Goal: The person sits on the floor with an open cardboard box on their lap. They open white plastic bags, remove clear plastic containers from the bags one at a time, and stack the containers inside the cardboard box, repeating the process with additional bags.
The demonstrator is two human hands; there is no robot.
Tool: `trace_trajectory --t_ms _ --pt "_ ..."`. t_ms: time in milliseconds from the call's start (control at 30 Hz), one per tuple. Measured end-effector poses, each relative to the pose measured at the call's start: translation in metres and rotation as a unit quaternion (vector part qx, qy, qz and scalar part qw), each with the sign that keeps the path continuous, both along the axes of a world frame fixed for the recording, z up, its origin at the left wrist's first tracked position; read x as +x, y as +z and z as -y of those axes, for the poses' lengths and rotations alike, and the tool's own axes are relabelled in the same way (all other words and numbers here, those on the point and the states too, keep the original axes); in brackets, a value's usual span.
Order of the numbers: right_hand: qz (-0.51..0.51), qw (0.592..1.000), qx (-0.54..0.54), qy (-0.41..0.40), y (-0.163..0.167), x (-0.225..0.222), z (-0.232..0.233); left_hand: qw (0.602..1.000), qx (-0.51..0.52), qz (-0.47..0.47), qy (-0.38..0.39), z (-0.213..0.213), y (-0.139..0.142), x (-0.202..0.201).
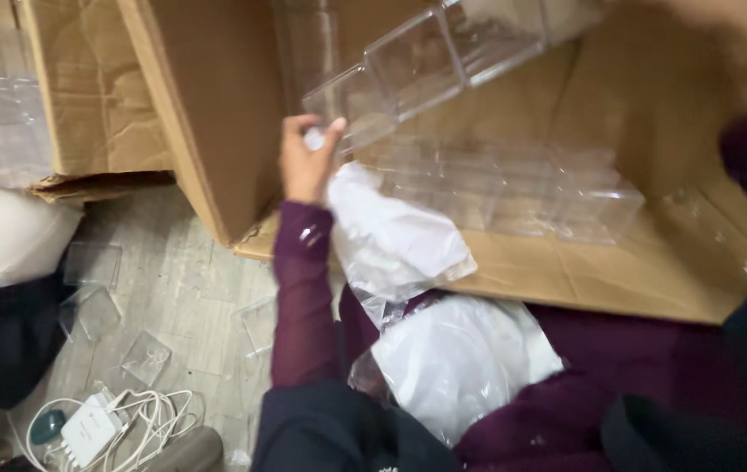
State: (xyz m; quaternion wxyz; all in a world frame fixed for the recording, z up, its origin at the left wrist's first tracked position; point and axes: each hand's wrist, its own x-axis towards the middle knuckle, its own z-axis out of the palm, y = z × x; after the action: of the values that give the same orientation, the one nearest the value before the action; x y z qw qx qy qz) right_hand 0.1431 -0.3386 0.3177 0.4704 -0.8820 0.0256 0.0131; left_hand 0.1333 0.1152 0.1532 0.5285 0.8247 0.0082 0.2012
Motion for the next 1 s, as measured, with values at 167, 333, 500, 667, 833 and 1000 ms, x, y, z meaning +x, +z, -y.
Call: trace_trajectory --t_ms 167,333,500,667,833,1000 --pt "0.056 0.995 0.076 0.039 -0.048 -0.15 0.072 0.98 0.131 -0.11 -0.098 -0.005 0.06 -0.106" --pt "-0.12 0.983 0.129 -0.052 -0.146 -0.234 0.075 0.954 0.157 -0.204 -0.156 0.012 0.025 -0.133" --pt "-0.105 0.961 0.228 -0.113 -0.21 -0.235 0.076 0.947 0.181 -0.202 -0.171 0.0 -0.035 -0.115" --pt "-0.098 0.964 0.223 -0.109 -0.232 -0.226 0.065 0.928 0.086 -0.27 -0.242 -0.021 -0.041 -0.095" --pt "-0.084 0.967 0.217 -0.101 -0.222 -0.218 0.037 0.913 0.046 -0.322 -0.246 -0.031 -0.009 -0.093" --pt "-0.022 0.984 0.115 -0.133 -0.188 -0.228 0.021 0.917 -0.008 -0.327 -0.229 -0.031 0.017 -0.106"
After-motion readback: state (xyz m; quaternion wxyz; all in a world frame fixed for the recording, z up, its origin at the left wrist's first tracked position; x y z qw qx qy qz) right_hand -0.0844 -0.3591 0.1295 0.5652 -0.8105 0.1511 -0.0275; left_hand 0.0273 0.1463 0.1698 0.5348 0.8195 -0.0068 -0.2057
